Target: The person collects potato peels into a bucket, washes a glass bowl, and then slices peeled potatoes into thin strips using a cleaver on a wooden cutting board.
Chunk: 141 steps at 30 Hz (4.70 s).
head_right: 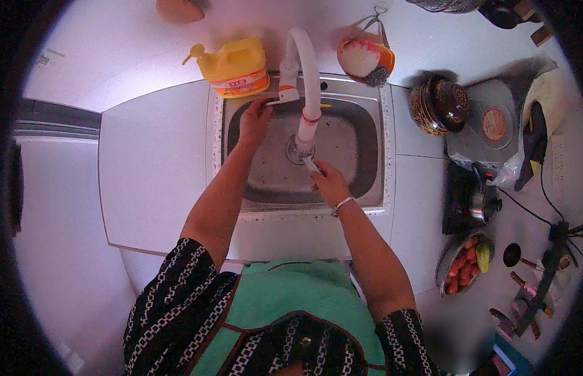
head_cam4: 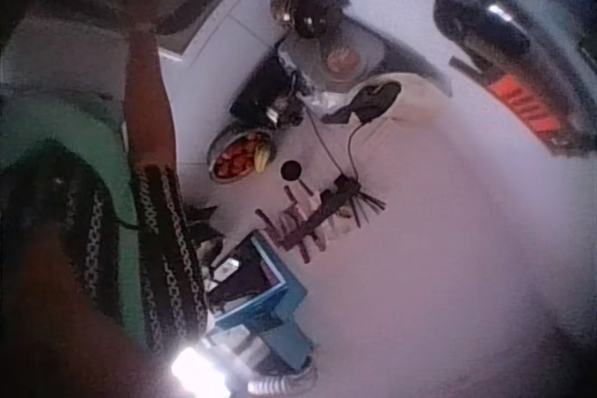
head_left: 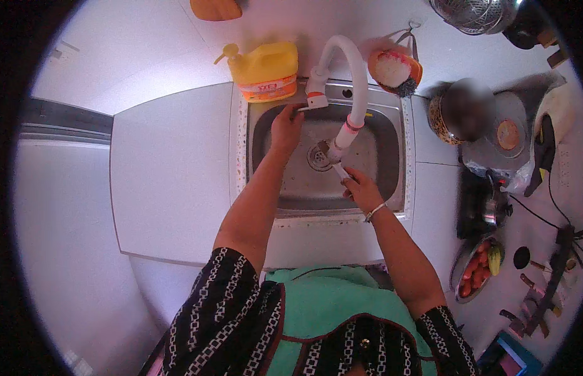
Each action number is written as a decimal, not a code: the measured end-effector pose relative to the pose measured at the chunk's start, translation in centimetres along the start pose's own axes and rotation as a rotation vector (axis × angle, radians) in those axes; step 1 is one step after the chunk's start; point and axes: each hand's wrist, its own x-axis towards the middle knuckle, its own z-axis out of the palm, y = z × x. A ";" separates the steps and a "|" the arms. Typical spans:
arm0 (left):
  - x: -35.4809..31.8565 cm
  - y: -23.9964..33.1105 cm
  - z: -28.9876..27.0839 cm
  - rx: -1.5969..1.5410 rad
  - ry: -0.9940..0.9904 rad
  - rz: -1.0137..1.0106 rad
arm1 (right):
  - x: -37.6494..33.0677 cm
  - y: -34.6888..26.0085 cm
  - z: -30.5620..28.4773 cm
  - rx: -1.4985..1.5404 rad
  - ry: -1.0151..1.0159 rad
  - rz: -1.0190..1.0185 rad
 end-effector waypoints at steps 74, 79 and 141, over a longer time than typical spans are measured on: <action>-38.7 31.7 44.5 -0.219 -1.095 -0.192 | -46.2 24.9 -61.8 1.081 1.380 -1.163; -39.9 32.3 41.3 -0.251 -1.122 -0.142 | -41.7 25.5 -53.0 1.105 1.384 -0.638; -161.7 -37.2 -8.6 1.353 -2.788 0.252 | -90.7 110.9 57.5 2.553 2.808 -0.984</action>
